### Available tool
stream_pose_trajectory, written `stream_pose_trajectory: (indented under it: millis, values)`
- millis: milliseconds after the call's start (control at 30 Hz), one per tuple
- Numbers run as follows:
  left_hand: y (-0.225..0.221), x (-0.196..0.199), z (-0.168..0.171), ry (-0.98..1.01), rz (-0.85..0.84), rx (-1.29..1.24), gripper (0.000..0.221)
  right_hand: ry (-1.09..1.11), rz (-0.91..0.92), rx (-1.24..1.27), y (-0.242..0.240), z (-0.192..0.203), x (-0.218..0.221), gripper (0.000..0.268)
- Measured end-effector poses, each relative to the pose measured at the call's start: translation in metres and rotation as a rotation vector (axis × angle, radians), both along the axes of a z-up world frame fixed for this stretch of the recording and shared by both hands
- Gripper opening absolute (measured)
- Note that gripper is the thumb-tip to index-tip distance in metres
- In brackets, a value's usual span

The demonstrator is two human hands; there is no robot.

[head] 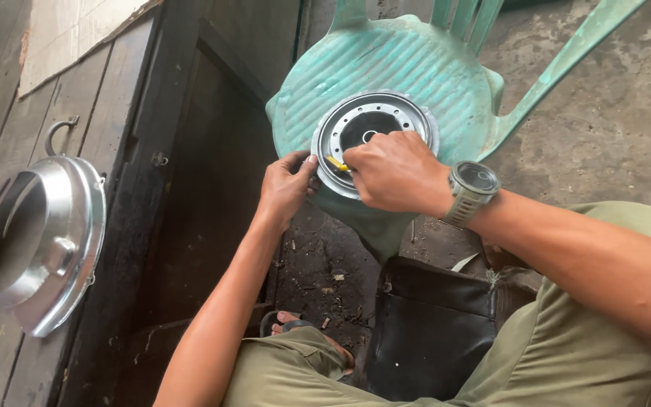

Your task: A person sits on a chair and uses a yellow pencil to mark the inner rim of a circular metal motorcycle part, likely a brake drum or hub.

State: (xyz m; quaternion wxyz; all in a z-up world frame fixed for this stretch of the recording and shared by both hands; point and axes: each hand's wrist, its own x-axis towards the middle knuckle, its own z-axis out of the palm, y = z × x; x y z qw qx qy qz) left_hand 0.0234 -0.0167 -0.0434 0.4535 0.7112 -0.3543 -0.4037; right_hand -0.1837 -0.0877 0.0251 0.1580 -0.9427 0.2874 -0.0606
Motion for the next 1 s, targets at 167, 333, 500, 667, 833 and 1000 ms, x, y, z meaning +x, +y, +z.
stream_pose_trajectory:
  millis: [167,333,500,667,833,1000]
  values:
    - [0.003,-0.008,0.017,-0.003,-0.022,-0.027,0.045,0.104,0.015,0.074,0.007,0.030,-0.026,0.024]
    - [0.000,-0.005,0.008,-0.084,-0.014,-0.010,0.044,0.167,0.008,0.146,0.011,0.034,-0.030,0.026]
    - [0.004,-0.003,-0.005,-0.157,-0.022,-0.015,0.039,0.002,-0.021,0.070,0.008,0.008,0.006,0.027]
    - [0.020,-0.017,0.004,-0.097,-0.017,0.031,0.046,-0.045,-0.022,0.123,0.003,0.005,0.001,0.024]
    - [0.025,-0.028,0.012,-0.113,-0.004,0.052,0.046,0.129,0.005,0.072,0.020,0.030,-0.021,0.025]
    - [0.039,-0.043,0.026,-0.162,-0.057,0.093,0.046,0.027,-0.058,0.011,0.008,-0.005,0.005,0.023]
